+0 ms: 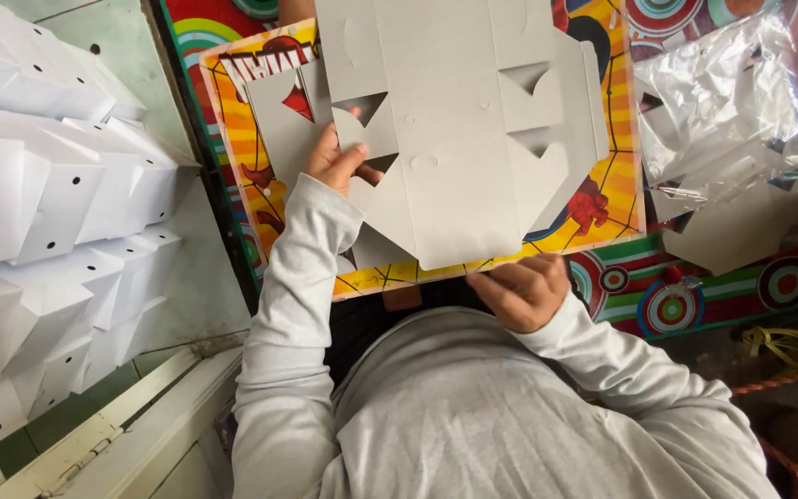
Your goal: The person folds a flat white cardboard sheet into a small box by hand. They fold the side flaps, tuck tabs into slots, and secure the structure without using any tools. The finished box is held up briefly before the clip ends.
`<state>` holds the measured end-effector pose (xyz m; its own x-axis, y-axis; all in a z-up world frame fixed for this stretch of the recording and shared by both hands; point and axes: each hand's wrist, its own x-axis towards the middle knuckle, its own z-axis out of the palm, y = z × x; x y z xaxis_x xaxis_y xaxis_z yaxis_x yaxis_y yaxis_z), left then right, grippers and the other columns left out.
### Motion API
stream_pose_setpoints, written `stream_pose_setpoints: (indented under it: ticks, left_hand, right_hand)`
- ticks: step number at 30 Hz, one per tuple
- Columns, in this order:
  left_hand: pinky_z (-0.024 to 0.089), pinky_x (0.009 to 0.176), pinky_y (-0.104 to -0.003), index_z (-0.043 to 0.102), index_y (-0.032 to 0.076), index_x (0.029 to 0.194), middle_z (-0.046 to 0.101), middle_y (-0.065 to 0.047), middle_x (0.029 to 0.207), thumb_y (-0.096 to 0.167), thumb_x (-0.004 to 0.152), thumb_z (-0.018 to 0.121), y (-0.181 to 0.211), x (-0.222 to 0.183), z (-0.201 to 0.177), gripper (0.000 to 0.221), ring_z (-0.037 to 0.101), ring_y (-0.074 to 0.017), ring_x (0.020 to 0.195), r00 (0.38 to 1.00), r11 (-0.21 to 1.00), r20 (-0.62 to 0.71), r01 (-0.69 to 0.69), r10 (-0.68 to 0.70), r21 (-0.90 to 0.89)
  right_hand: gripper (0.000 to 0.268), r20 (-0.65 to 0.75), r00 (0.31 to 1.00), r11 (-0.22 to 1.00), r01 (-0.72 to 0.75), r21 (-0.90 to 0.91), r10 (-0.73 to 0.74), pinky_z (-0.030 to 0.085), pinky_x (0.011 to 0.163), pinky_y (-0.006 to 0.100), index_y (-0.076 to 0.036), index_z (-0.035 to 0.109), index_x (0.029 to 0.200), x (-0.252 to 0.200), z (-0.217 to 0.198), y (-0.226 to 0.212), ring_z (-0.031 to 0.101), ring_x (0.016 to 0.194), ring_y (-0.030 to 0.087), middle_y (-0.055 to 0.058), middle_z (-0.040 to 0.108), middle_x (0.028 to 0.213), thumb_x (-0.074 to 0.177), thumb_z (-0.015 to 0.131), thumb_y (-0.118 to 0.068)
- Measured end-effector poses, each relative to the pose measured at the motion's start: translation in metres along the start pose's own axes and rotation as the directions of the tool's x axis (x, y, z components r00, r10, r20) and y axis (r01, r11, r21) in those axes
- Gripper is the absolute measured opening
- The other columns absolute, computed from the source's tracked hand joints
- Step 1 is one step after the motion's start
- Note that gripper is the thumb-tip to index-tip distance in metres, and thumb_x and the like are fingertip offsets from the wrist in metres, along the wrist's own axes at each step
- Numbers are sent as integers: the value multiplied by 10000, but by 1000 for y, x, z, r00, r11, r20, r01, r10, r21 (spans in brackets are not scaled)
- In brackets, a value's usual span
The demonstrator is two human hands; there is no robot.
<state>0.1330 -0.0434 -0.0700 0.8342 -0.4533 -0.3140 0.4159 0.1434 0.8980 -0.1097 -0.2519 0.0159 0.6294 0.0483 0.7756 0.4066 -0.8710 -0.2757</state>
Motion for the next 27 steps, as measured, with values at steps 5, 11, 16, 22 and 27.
stream_pose_setpoints:
  ticks: [5,11,16,22,27]
  left_hand:
    - [684,704,-318,455,205,1515,684,-73,873,47,986,552,-11,2,-9,561,767,-226,678,997,996,42,-62,59,61]
    - [542,811,-461,528,159,1295,555,-213,1221,186,953,633,74,-61,28,359,655,-382,976,776,363,138,-434,615,824]
    - [466,755,-381,739,244,873,645,24,840,556,824,771,14,-106,43,317,633,-248,825,599,126,542,-731,589,671]
    - [431,768,-341,716,276,859,596,95,776,381,946,685,0,-109,39,140,577,-160,789,629,2,590,-685,507,729]
    - [363,859,-474,623,270,796,546,78,810,466,847,725,10,-114,48,227,547,-222,956,856,62,393,-436,335,898]
  right_hand:
    - [160,31,999,996,40,-80,-38,457,760,364,-214,800,925,17,5,14,582,868,237,31,689,961,1020,673,-231]
    - [230,100,995,1000,-2,1,1,436,744,353,-143,769,840,17,22,20,576,739,221,29,682,829,1034,661,-204]
    - [259,204,977,998,-65,20,59,415,772,380,-159,735,765,9,31,30,526,702,232,17,622,766,995,725,-278]
    - [285,336,935,988,-142,62,113,391,840,452,-163,715,770,23,30,37,510,705,243,13,593,732,983,727,-352]
    - [237,457,840,950,-307,-48,294,386,848,467,-205,700,889,14,31,40,539,754,240,-12,562,749,928,760,-431]
